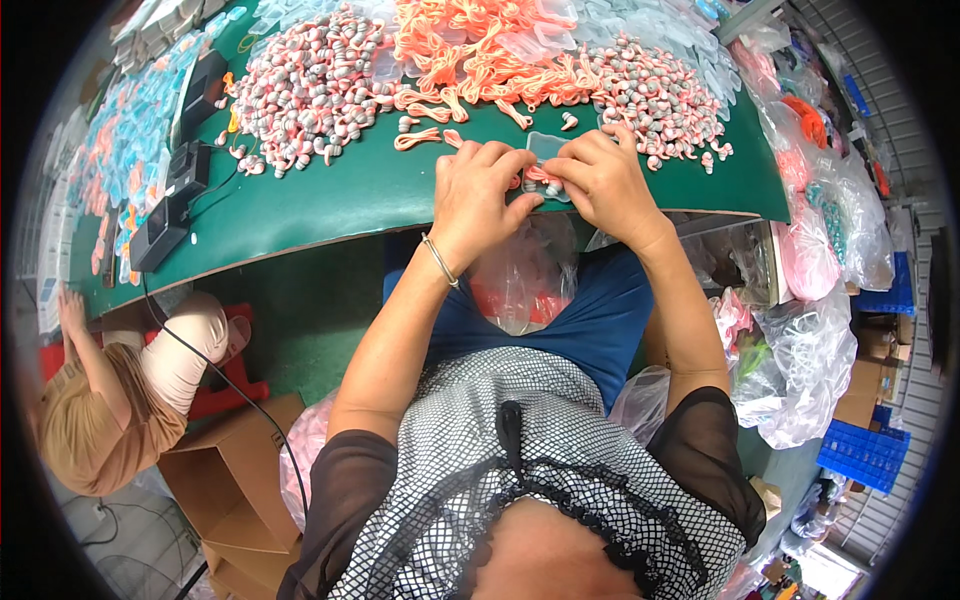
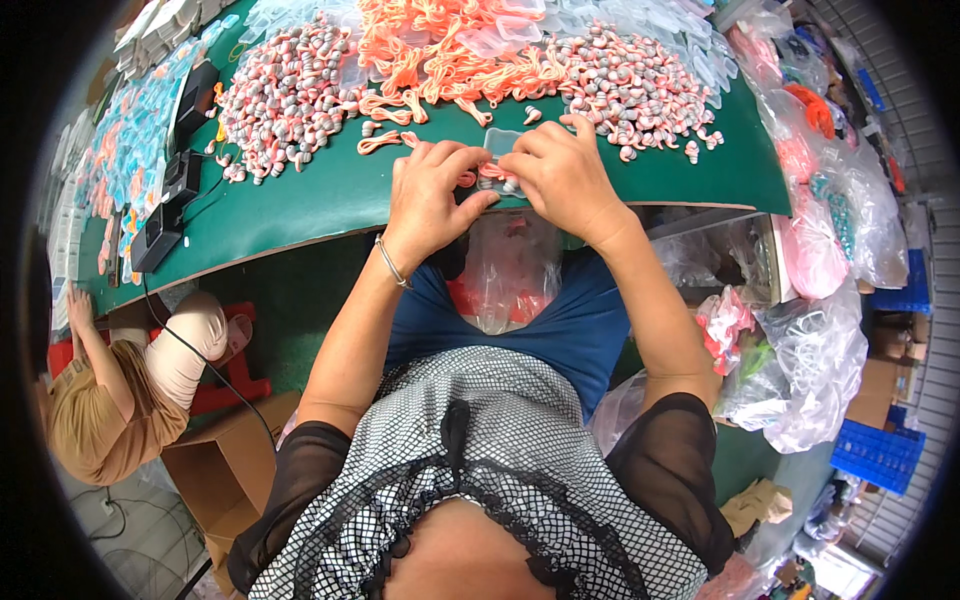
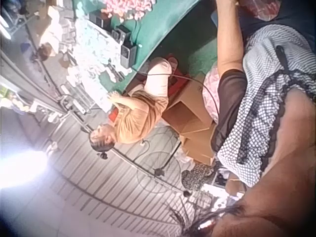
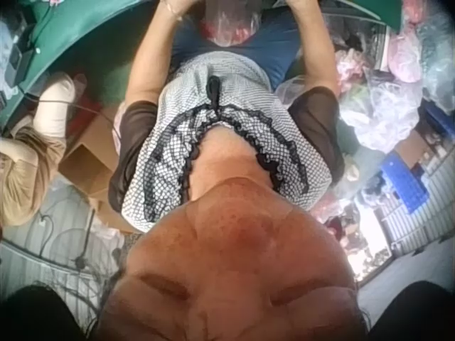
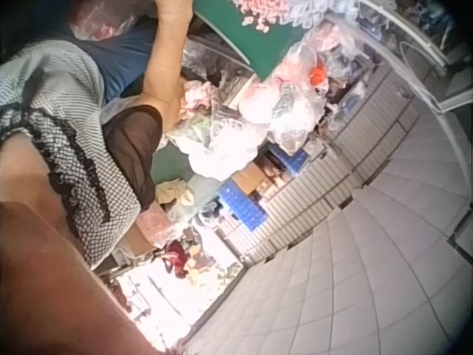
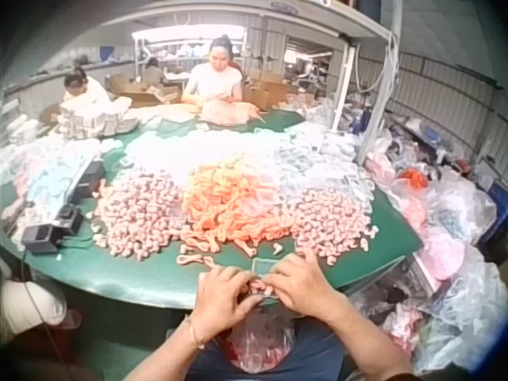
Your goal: Packing small pink ribbon decorative items into plastic cases and then into a plastic bag.
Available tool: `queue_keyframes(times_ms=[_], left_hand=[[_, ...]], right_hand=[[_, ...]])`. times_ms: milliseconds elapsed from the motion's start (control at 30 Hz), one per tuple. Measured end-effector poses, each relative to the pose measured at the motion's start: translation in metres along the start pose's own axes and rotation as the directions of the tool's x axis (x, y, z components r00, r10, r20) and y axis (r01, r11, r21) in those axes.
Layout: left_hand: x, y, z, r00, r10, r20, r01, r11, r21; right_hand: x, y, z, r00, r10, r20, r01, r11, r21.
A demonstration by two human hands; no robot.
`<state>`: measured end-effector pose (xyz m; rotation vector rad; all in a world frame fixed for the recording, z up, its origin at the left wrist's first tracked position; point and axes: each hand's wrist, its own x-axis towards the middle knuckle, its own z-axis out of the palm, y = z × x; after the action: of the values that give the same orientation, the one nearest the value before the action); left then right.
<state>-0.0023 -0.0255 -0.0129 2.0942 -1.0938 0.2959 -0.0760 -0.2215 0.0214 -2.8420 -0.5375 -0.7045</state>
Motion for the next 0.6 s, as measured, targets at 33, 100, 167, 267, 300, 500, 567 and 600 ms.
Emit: queue_keyframes(times_ms=[33, 100, 167, 267, 300, 500, 567, 600], left_hand=[[0.0, 0.0, -0.001, 1.0, -0.004, 0.028, 0.003, 1.0, 0.012], [-0.001, -0.001, -0.001, 0.999, -0.008, 0.053, 0.007, 1.0, 0.025], [0.0, 0.0, 0.0, 0.999, 0.004, 0.041, -0.005, 1.0, 0.031], [0.0, 0.001, 0.0, 1.0, -0.005, 0.011, 0.005, 1.0, -0.012], [0.0, 0.0, 0.0, 1.0, -0.005, 0.009, 0.006, 1.0, -0.011], [0.0, -0.002, 0.003, 1.0, -0.012, 0.001, 0.012, 1.0, -0.025], [0.0, -0.002, 0.003, 1.0, -0.006, -0.005, 0.006, 1.0, -0.028], [-0.001, -0.003, 0.003, 1.0, -0.006, -0.005, 0.006, 1.0, -0.028]], right_hand=[[-0.001, 0.004, 0.0, 1.0, 0.023, 0.008, -0.023, 0.999, 0.046], [0.0, 0.009, 0.002, 0.999, 0.043, 0.018, -0.044, 0.995, 0.091], [0.001, 0.013, 0.003, 0.982, 0.169, -0.082, -0.166, 0.986, 0.033], [0.003, 0.016, 0.008, 0.974, 0.224, -0.036, -0.227, 0.968, -0.106], [0.002, 0.016, 0.01, 0.974, 0.223, -0.036, -0.225, 0.969, -0.106], [-0.002, 0.016, 0.014, 0.934, 0.358, 0.004, -0.358, 0.934, 0.013], [0.0, 0.013, 0.014, 0.932, 0.359, -0.044, -0.351, 0.928, 0.126], [0.001, 0.009, 0.014, 0.932, 0.359, -0.044, -0.351, 0.928, 0.126]])
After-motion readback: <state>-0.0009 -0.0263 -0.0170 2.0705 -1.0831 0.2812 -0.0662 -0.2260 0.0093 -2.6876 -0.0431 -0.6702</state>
